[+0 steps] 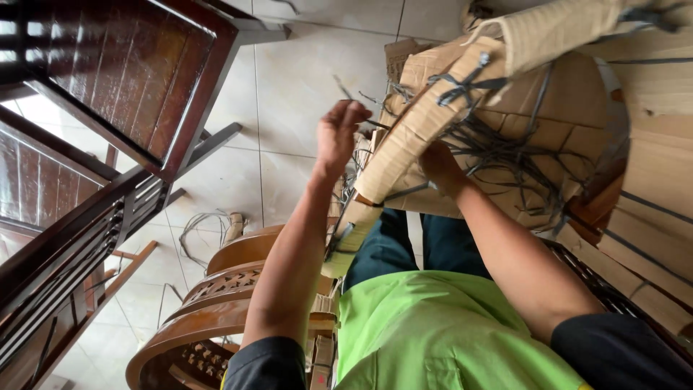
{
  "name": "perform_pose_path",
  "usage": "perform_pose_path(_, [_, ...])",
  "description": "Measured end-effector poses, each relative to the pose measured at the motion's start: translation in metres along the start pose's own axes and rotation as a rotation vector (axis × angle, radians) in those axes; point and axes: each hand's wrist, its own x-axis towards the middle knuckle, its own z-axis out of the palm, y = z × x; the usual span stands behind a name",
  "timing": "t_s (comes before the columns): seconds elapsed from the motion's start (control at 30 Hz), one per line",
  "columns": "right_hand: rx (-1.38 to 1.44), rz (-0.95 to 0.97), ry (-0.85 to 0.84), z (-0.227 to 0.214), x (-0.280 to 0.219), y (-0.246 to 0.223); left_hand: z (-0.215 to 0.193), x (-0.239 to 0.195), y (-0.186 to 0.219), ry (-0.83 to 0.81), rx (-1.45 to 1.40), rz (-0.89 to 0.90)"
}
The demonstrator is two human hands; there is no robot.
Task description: Wrapping a wooden chair backrest with protective cardboard and securing it with plastic ties using a small hook tool.
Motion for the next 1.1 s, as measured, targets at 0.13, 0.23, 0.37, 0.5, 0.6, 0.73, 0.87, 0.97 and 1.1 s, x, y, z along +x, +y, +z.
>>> perform_pose_path(0.13, [-0.036,-0.102,0.06,-0.027,-0.082,-0.017,-0.014,-0.049,0.07,0.061,0.062,0.238])
perform_pose_path(0.23, [0.311,-0.363,0.05,-0.036,-0.142,-0.004,-0.01,-0.101,0.118,0.068,0.182,0.415])
perform_pose_path(0.37, [0.46,-0.427,0.072,-0.051,-0.19,-0.013,0.015,-0.139,0.142,-0.001,0.268,0.56])
perform_pose_path(0.5, [0.289,-0.564,0.172,-0.077,-0.245,-0.06,0.045,-0.153,0.146,-0.136,0.525,0.549])
perform_pose_path(0.6, [0.137,-0.676,0.232,-0.09,-0.274,-0.092,0.056,-0.145,0.124,-0.241,0.687,0.544])
perform_pose_path(0.73, [0.089,-0.862,0.253,-0.098,-0.266,-0.113,0.053,-0.135,0.119,-0.357,0.835,0.663])
perform_pose_path(0.87, [0.068,-0.878,0.247,-0.113,-0.28,-0.136,0.05,-0.127,0.106,-0.368,0.986,0.672])
perform_pose_path(0.97, [0.006,-0.872,0.206,-0.125,-0.29,-0.144,0.052,-0.126,0.105,-0.354,0.944,0.634])
perform_pose_path(1.1, [0.044,-0.839,0.198,-0.128,-0.285,-0.143,0.049,-0.14,0.144,-0.219,0.524,0.504])
